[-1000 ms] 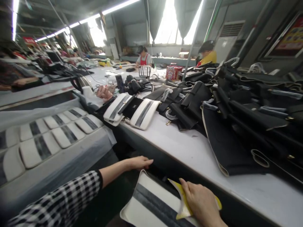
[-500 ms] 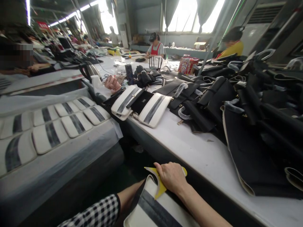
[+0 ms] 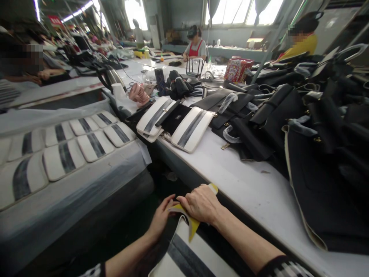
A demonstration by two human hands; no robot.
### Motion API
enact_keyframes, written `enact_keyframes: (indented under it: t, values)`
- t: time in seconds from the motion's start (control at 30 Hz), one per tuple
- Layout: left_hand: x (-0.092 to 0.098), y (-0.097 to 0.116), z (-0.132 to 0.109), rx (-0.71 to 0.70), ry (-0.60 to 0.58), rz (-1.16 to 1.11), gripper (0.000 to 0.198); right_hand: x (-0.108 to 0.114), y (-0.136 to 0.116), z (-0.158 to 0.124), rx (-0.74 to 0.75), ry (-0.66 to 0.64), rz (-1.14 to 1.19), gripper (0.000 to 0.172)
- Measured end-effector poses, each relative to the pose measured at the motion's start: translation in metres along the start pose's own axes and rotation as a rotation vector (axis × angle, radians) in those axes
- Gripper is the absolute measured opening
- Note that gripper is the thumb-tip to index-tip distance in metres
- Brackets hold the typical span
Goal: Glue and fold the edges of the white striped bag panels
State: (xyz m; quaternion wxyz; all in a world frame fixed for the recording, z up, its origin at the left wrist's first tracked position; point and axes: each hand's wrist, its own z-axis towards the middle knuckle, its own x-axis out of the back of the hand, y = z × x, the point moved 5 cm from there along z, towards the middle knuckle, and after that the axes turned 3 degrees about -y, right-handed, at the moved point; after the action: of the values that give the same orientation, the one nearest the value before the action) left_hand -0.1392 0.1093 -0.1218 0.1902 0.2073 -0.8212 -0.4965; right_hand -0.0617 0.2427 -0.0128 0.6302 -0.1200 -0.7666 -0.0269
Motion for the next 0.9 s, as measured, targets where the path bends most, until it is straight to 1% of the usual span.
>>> enact_keyframes:
  t: [0.07, 0.13, 0.2, 0.27, 0.3, 0.37, 0.47, 0.57, 0.7, 0.9]
  values:
    - [0.015, 0.017, -0.021, -0.086, 0.026, -0.154, 0.056, 0.001, -0.002, 0.002, 0.023, 0.010, -0.003, 0.073]
    - [0.020, 0.038, -0.041, -0.172, -0.028, -0.202, 0.056, 0.002, -0.004, 0.004, 0.044, 0.014, -0.005, 0.073]
    - [0.016, 0.055, -0.055, -0.207, -0.114, -0.092, 0.066, 0.003, -0.005, 0.005, 0.064, 0.014, -0.007, 0.073]
    - [0.010, 0.066, -0.064, -0.202, -0.166, 0.052, 0.073, 0.005, -0.007, 0.005, 0.082, 0.011, -0.011, 0.074]
    - [0.009, 0.071, -0.067, -0.197, -0.170, 0.100, 0.071, 0.006, -0.007, 0.005, 0.091, 0.010, -0.013, 0.074]
    - [0.008, 0.078, -0.070, -0.202, -0.158, 0.151, 0.057, 0.007, -0.009, 0.004, 0.109, 0.007, -0.018, 0.074]
    - [0.009, 0.086, -0.074, -0.254, -0.104, 0.249, 0.040, 0.006, -0.011, 0.003, 0.134, 0.003, -0.022, 0.073]
    - [0.009, 0.089, -0.078, -0.315, -0.050, 0.350, 0.034, 0.006, -0.012, 0.001, 0.157, 0.006, -0.021, 0.071]
    - [0.005, 0.087, -0.080, -0.343, -0.041, 0.427, 0.024, 0.005, -0.012, -0.001, 0.184, 0.014, -0.021, 0.069]
    - [0.002, 0.084, -0.079, -0.338, -0.039, 0.538, 0.029, 0.006, -0.012, -0.003, 0.217, 0.023, -0.009, 0.069]
